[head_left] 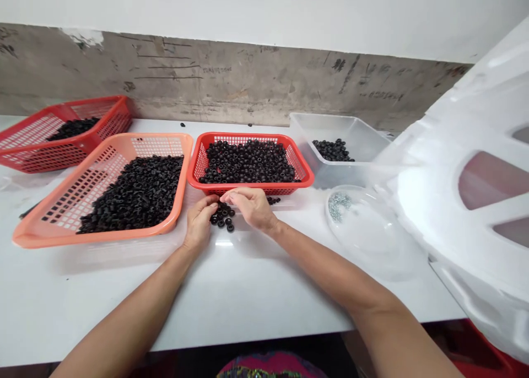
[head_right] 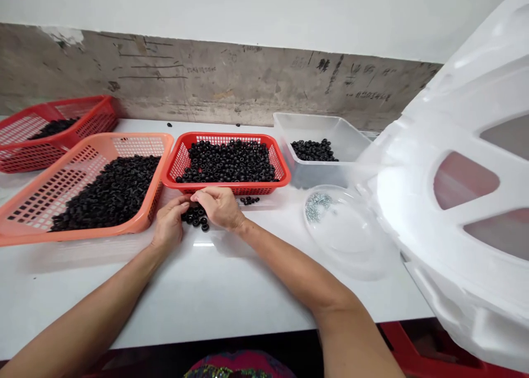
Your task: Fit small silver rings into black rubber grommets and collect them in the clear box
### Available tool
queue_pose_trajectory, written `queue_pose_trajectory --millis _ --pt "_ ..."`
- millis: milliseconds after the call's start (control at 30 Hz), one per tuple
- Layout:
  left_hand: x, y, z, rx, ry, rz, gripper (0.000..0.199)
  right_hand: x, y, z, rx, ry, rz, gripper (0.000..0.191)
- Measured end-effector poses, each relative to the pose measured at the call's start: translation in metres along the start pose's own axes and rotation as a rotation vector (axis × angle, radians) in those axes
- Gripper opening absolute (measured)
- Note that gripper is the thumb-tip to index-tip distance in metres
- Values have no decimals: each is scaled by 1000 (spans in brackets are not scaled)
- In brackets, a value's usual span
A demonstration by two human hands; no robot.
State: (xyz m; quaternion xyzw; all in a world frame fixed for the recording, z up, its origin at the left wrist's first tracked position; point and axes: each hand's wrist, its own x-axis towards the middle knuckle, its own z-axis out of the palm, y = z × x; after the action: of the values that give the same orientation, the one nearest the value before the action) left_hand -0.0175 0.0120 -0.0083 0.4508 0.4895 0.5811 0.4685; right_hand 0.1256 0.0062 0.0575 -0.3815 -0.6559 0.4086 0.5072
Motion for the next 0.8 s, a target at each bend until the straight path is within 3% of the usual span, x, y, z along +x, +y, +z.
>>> queue_pose_trajectory --millis 100,167,267,400,500,633,800 --pt "-2 -3 -2 23 -28 40 31 -7 -4 -29 -187 -29 42 20" --pt "-2 -6 -4 80 -37 59 32 -16 1 -48 -345 27 70 18" --pt "-3 -7 -6 272 -61 199 29 -35 17 -67 -561 76 93 22" --pt "-6 0 -9 598 -129 538 18 -55 35 -66 -754 25 67 25" --pt "-9 9 -10 809 -257 690 19 -60 41 -60 -845 -30 -20 20" --pt "-12 18 -11 1006 -447 775 19 -60 49 -59 -921 -91 -80 17" --pt "-13 20 -11 1105 -545 780 12 -60 56 -62 -848 -87 -56 14"
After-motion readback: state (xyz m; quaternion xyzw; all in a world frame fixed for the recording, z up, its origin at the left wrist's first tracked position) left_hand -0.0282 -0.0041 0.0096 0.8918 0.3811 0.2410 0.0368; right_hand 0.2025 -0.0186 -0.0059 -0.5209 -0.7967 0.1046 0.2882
